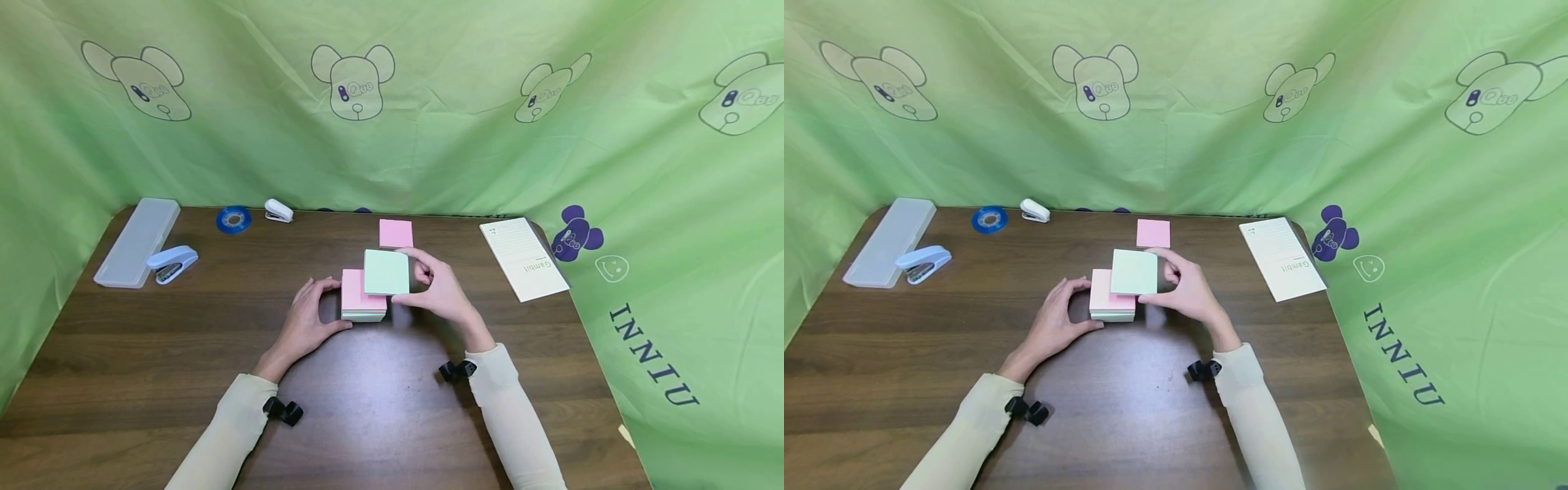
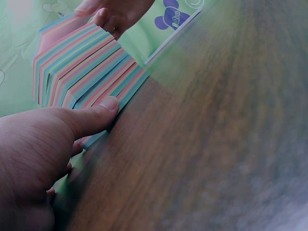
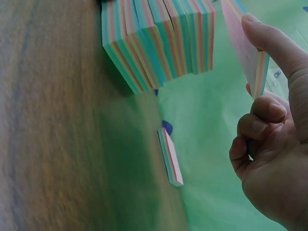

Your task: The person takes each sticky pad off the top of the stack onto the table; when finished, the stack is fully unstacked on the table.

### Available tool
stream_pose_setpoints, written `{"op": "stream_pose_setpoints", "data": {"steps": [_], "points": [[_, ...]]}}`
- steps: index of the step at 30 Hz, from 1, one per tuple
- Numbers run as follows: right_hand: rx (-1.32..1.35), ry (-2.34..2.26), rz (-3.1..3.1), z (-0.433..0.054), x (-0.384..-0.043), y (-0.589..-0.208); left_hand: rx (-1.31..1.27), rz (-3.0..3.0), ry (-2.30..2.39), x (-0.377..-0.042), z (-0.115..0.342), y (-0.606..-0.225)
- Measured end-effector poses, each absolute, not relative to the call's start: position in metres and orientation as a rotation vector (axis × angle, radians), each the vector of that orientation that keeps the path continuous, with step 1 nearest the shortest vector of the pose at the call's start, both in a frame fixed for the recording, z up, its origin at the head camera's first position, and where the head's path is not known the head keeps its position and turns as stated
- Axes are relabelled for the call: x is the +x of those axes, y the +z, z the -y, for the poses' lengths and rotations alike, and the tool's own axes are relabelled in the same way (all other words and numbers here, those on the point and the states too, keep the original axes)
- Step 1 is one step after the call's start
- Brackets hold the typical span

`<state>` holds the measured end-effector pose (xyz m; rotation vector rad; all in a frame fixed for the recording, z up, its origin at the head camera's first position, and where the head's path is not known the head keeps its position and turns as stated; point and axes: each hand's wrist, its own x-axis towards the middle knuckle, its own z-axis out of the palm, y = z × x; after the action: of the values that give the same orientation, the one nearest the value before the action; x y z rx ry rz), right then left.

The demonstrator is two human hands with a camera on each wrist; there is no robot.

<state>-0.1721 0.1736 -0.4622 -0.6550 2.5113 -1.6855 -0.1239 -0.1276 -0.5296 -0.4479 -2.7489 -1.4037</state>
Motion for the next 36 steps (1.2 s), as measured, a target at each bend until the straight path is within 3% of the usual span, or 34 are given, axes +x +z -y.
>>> {"op": "stream_pose_setpoints", "data": {"steps": [36], "points": [[-0.379, -1.664, -2.642, -0.242, -0.202, -0.493, -0.47, 2.717, -1.396, -0.124, 0.128, -0.532]]}}
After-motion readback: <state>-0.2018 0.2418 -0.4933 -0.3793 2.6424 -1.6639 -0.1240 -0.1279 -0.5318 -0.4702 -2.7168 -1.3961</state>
